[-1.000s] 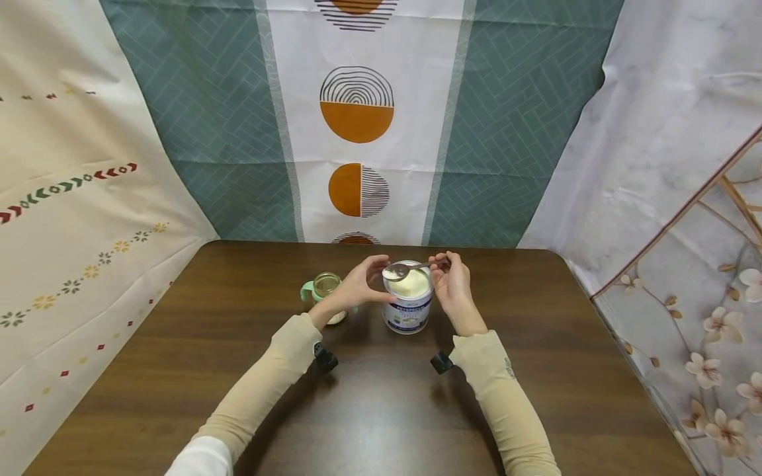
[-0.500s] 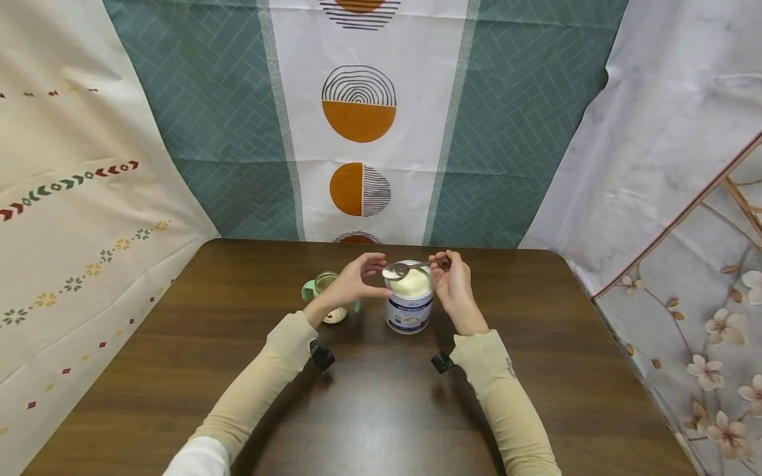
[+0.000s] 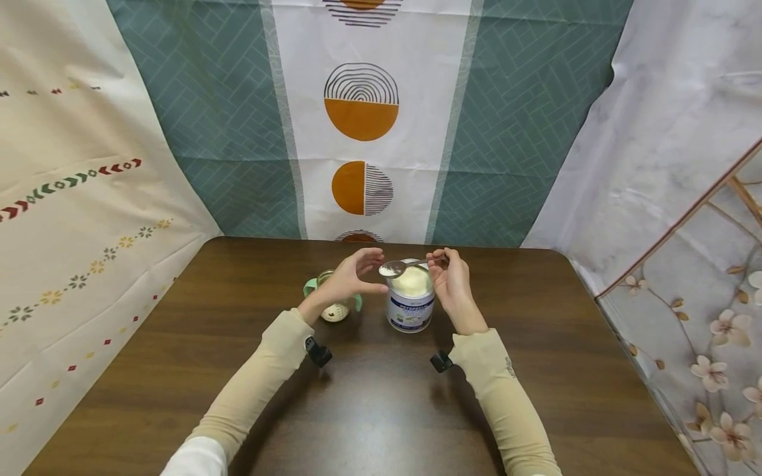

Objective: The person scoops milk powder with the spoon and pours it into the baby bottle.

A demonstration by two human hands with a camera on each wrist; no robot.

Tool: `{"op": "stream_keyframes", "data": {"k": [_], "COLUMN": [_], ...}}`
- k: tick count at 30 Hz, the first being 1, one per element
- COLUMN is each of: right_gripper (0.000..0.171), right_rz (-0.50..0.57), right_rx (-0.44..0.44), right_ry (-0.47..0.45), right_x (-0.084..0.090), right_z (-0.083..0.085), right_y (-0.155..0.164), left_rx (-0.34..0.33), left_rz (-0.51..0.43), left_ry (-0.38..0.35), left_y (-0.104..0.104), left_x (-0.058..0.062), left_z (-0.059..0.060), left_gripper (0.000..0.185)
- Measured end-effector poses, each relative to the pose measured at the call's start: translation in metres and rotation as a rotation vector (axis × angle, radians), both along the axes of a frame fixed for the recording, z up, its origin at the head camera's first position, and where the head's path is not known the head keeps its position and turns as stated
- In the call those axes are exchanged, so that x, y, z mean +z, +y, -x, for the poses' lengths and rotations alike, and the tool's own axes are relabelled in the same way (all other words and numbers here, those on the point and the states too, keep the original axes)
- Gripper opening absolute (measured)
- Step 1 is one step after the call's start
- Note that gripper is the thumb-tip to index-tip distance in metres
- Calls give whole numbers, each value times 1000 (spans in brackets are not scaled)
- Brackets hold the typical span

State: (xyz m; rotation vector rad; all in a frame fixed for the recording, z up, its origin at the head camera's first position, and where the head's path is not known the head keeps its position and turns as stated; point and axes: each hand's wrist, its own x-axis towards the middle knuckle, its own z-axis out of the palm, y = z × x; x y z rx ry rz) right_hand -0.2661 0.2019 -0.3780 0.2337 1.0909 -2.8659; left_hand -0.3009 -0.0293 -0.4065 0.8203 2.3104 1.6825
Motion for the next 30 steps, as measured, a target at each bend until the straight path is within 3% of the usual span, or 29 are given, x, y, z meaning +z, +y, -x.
{"op": "stream_keyframes", "data": {"k": [6,30], "right_gripper": [42,42], "right_rz": [2,42], "right_rx": [12,33], "right_ry": [13,-15], "right_x": [1,3], "right_z": [-1,1], "right_y": [-2,-17], "left_rx": [-4,-4], "left_rz": [-15,-8], "left_ry": [-8,16], "left_y": [-4,-26], "left_x": [7,11], "left_z": [-1,5], "left_gripper": [76,72]}}
